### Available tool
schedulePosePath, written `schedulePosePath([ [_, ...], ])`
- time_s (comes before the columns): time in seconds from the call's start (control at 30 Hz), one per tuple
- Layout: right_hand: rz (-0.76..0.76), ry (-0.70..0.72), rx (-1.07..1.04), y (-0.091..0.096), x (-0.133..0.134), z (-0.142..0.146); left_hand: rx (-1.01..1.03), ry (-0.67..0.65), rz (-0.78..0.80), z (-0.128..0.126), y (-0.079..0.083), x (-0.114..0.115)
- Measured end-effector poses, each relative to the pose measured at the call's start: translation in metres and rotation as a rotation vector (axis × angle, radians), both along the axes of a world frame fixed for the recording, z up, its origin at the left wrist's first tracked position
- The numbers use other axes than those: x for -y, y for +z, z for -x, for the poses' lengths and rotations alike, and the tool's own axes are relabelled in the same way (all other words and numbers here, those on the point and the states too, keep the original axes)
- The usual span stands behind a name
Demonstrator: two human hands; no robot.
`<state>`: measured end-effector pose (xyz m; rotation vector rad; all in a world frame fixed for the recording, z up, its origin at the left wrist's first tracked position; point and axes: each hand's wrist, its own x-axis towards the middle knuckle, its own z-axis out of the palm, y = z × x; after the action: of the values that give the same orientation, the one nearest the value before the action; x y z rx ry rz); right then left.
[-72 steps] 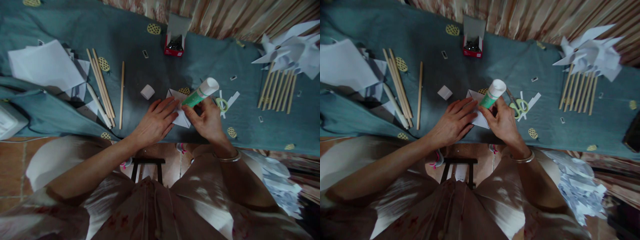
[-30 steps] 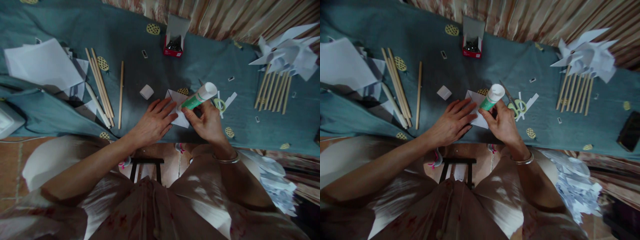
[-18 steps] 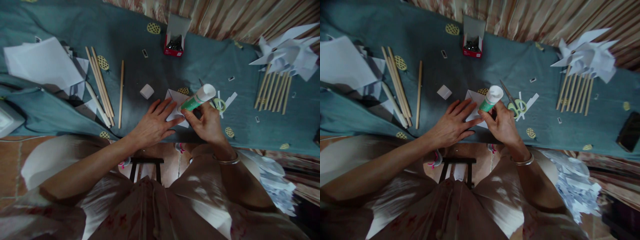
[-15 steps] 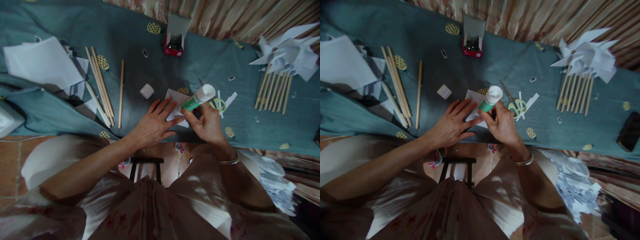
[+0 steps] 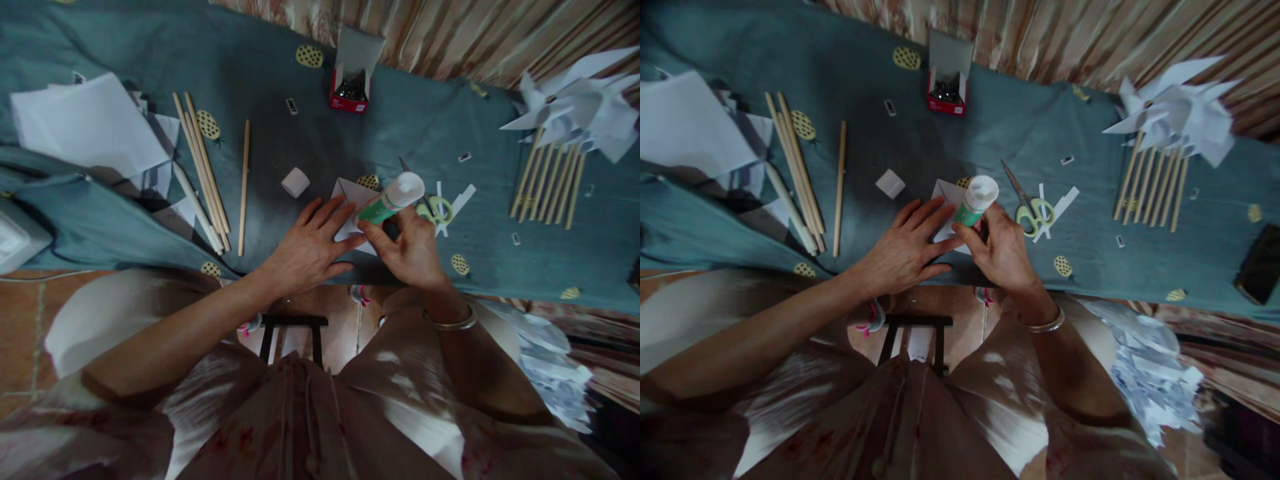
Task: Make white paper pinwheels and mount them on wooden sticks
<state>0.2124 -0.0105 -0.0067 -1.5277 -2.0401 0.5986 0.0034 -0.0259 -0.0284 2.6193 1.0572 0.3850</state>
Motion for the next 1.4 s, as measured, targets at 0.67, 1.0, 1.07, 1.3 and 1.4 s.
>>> schedulePosePath([
  [0.67, -0.018, -0.008, 0.013, -0.002, -0.003, 0.008, 0.004, 0.014, 0.030, 0.000, 0.002, 0.000],
  [1.0, 0.014, -0.053, 0.023, 0.001, -0.008, 0.010, 0.025, 0.015, 0.007, 0.000, 0.000, 0.000],
  [1.07, 0.005, -0.050, 0.026, 0.001, -0.009, 0.009, 0.025, 0.016, 0.008, 0.000, 0.000, 0.000],
  [1.3, -0.008, -0.059, 0.015, 0.003, -0.012, 0.008, 0.013, 0.022, 0.017, 0.000, 0.003, 0.000],
  [1.4, -0.011, -0.058, -0.003, 0.004, -0.012, 0.007, 0.013, 0.023, 0.027, 0.000, 0.004, 0.000],
])
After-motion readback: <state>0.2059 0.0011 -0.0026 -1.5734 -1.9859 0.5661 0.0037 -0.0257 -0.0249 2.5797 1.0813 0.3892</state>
